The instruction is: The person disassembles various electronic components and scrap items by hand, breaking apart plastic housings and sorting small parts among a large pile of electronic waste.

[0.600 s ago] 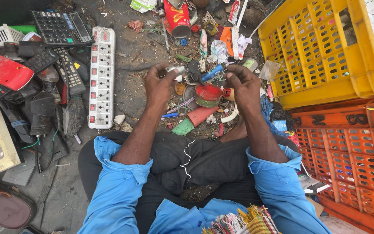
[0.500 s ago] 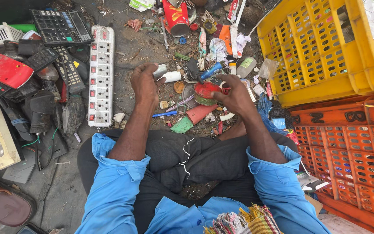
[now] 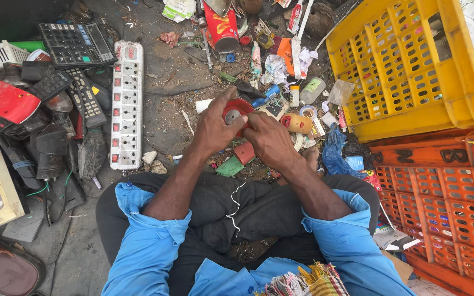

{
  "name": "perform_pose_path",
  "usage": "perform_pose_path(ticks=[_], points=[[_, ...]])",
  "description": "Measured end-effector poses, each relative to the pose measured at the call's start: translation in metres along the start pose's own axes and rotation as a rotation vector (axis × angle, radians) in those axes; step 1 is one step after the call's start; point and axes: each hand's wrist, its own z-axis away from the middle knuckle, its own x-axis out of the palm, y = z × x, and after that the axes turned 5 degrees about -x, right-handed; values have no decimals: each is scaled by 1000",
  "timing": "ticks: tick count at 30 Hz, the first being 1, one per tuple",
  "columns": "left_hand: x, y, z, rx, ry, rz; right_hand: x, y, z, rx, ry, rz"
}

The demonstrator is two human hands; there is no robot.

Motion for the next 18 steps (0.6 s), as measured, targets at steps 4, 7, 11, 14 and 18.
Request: perform_pose_path(ticks=[4, 7, 11, 14, 18], points=[[-4, -3, -12, 12, 257, -225, -3, -5, -14, -63, 131, 10], [-4, -21, -20, -804, 19, 503, 5, -9, -18, -65, 157, -67], [-6, -48, -22, -799, 318, 672, 23, 21, -16, 178, 382, -239], [-7, -59, -22, -734, 486, 897, 43, 82, -11, 594, 384, -300], [-12, -56, -22, -674, 485, 1150, 75, 123, -8, 890, 152, -494]])
